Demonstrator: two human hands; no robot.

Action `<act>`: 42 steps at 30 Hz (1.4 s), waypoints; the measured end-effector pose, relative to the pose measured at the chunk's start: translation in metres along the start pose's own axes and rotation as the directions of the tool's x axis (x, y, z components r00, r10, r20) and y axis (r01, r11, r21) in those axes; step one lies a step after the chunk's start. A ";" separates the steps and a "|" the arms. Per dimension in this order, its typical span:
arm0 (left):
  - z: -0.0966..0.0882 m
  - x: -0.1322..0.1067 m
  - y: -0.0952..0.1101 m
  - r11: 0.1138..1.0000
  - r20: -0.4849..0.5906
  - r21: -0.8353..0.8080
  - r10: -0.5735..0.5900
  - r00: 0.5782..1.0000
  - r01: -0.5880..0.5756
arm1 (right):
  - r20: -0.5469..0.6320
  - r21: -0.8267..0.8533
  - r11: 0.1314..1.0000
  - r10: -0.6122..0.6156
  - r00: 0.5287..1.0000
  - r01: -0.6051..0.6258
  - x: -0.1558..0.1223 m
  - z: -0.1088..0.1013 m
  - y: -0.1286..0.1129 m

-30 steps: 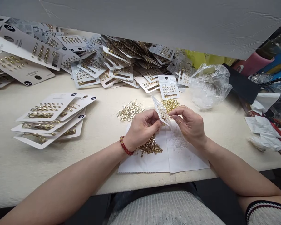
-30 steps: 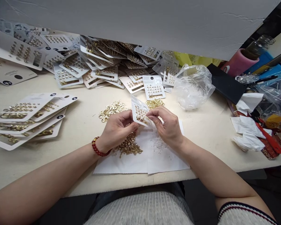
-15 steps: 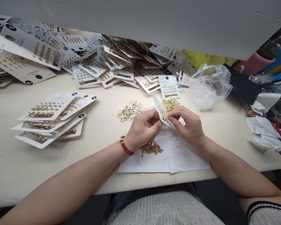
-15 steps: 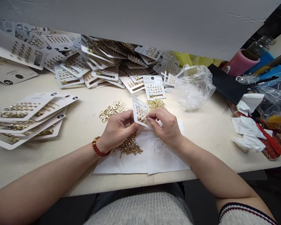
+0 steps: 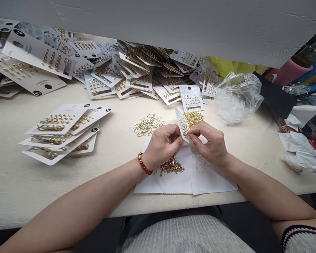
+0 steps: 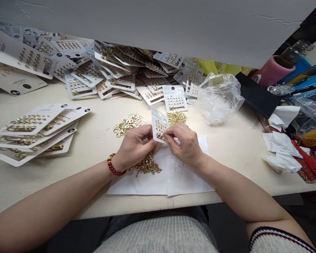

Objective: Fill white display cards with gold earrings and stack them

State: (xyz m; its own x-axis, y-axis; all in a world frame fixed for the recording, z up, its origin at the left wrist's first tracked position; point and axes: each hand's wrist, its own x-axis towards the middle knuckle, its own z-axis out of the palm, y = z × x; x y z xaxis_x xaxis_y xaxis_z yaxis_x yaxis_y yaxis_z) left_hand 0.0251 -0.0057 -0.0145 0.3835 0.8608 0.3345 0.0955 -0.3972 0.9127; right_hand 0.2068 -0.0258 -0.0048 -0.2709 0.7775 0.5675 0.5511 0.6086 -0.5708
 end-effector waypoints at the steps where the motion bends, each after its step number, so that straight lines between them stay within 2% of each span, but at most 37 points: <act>1: 0.000 0.001 0.001 1.000 -0.006 0.013 0.020 1.000 -0.020 | 0.000 0.013 1.000 0.009 1.000 -0.009 0.000 -0.001 0.000; 4: 0.000 0.002 0.006 0.994 -0.025 0.068 0.090 0.996 -0.088 | -0.046 0.072 0.995 0.071 0.996 -0.067 0.000 -0.006 -0.003; 6: -0.002 0.002 0.009 0.990 -0.029 0.106 0.102 0.994 -0.098 | -0.090 0.148 0.978 0.164 0.982 -0.150 -0.001 -0.009 -0.004; 8: -0.003 0.001 0.009 0.990 -0.050 0.124 0.070 0.996 -0.064 | -0.097 0.296 0.918 0.303 0.948 -0.263 -0.001 -0.012 -0.004; 10: -0.006 -0.001 0.008 0.995 -0.093 0.100 0.024 0.995 -0.015 | -0.056 0.476 0.804 0.433 0.900 -0.357 0.000 -0.014 -0.001; 13: -0.010 -0.002 0.006 0.999 -0.170 0.052 0.025 0.985 -0.017 | 0.043 0.652 0.621 0.542 0.839 -0.435 0.002 -0.017 0.004; 15: -0.013 -0.002 0.005 0.992 -0.223 0.102 0.095 0.970 -0.074 | 0.152 0.701 0.510 0.576 0.803 -0.498 0.004 -0.020 0.006; 17: -0.017 -0.002 0.004 0.959 -0.241 0.235 0.213 0.947 -0.156 | 0.290 0.722 0.384 0.588 0.755 -0.576 0.006 -0.022 0.006; 20: -0.021 0.000 0.004 0.843 -0.190 0.457 0.404 0.895 -0.283 | 0.462 0.708 0.212 0.583 0.668 -0.674 0.007 -0.023 0.008; 22: -0.023 0.001 0.004 0.759 -0.128 0.547 0.492 0.861 -0.353 | 0.514 0.694 0.171 0.563 0.647 -0.700 0.006 -0.022 0.010; 25: -0.023 0.004 0.005 0.659 -0.014 0.613 0.561 0.828 -0.436 | 0.534 0.693 0.191 0.513 0.672 -0.696 0.005 -0.021 0.012; 30: -0.021 0.006 0.004 0.500 0.202 0.699 0.548 0.812 -0.511 | 0.541 0.693 0.224 0.467 0.699 -0.686 0.005 -0.022 0.003; 32: -0.019 0.007 0.003 0.437 0.247 0.727 0.553 0.796 -0.530 | 0.489 0.677 0.325 0.472 0.733 -0.661 0.005 -0.022 -0.004; 34: -0.018 0.007 0.003 0.400 0.264 0.747 0.554 0.790 -0.530 | 0.365 0.620 0.511 0.483 0.796 -0.595 0.003 -0.021 -0.010; 36: -0.016 0.006 0.003 0.402 0.258 0.756 0.542 0.800 -0.517 | 0.218 0.492 0.703 0.472 0.854 -0.514 0.001 -0.018 -0.013; 37: -0.016 0.006 0.003 0.414 0.249 0.756 0.535 0.808 -0.507 | 0.160 0.419 0.770 0.458 0.874 -0.480 0.000 -0.017 -0.013; 39: -0.014 0.006 0.003 0.434 0.224 0.755 0.535 0.815 -0.492 | 0.086 0.307 0.845 0.434 0.897 -0.438 -0.001 -0.014 -0.011; 42: -0.012 0.006 0.003 0.438 0.172 0.761 0.575 0.800 -0.478 | 0.034 0.254 0.861 0.448 0.893 -0.441 -0.001 -0.011 -0.005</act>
State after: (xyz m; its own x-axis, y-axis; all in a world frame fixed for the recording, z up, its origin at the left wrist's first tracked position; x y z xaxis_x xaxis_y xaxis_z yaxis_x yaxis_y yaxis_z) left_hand 0.0171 0.0022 -0.0065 0.5199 0.4058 0.7517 0.5573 -0.8280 0.0616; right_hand 0.2133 -0.0311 0.0045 -0.0220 0.9727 0.2312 0.3932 0.2210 -0.8925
